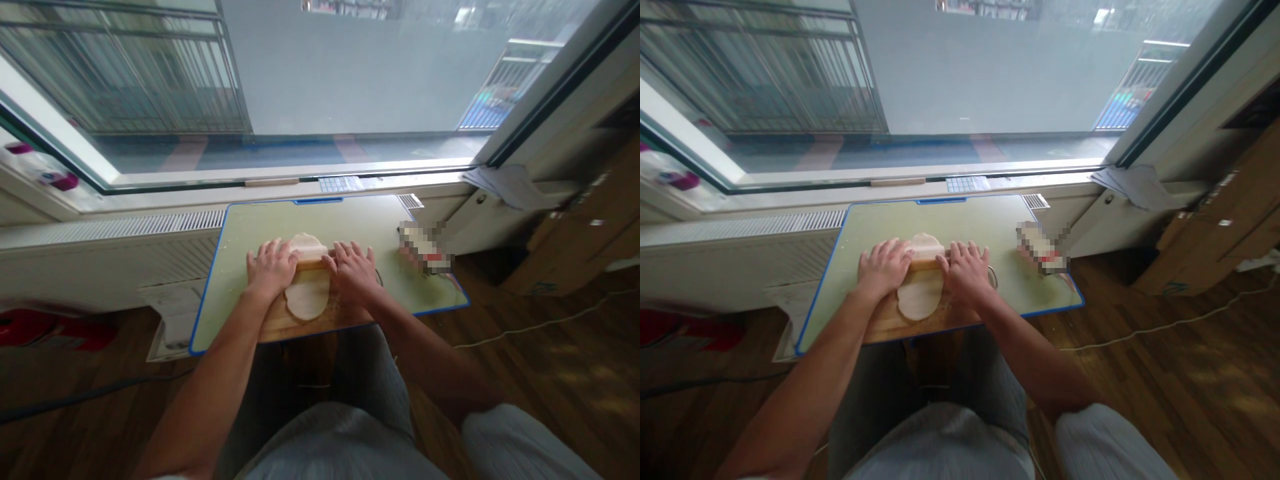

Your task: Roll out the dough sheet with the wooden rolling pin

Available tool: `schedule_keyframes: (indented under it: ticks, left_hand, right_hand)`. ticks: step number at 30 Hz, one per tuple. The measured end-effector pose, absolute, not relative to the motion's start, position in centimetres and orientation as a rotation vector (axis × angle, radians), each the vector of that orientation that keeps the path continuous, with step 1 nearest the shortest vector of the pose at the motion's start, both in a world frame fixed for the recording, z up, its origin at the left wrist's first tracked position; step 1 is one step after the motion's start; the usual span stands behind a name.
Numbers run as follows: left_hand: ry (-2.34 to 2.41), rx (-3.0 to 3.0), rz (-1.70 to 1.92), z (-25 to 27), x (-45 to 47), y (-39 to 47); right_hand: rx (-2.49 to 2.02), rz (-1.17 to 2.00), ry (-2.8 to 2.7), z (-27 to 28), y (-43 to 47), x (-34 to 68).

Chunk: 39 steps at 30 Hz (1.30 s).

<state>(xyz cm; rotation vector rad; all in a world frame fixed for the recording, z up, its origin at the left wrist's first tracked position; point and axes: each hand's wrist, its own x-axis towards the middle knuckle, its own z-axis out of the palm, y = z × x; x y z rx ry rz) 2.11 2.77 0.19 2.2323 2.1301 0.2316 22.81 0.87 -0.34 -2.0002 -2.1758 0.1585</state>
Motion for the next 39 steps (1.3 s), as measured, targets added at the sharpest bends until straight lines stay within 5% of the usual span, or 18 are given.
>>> schedule_keyframes:
  ticks: [9,25,39]
  left_hand:
    - [2.069,2.281,0.271,-0.4,1.6,-0.2]
    - [2.117,1.959,0.215,1.1,2.1,9.9]
    - [2.089,2.169,0.193,0.4,2.1,3.5]
  right_hand:
    - [-1.992,0.163,-2.168,-0.9,-2.1,23.1]
    - [-2.029,0.174,-2.170,0.2,8.0,22.2]
    - [-1.998,0.212,-2.153,-0.5,1.5,22.7]
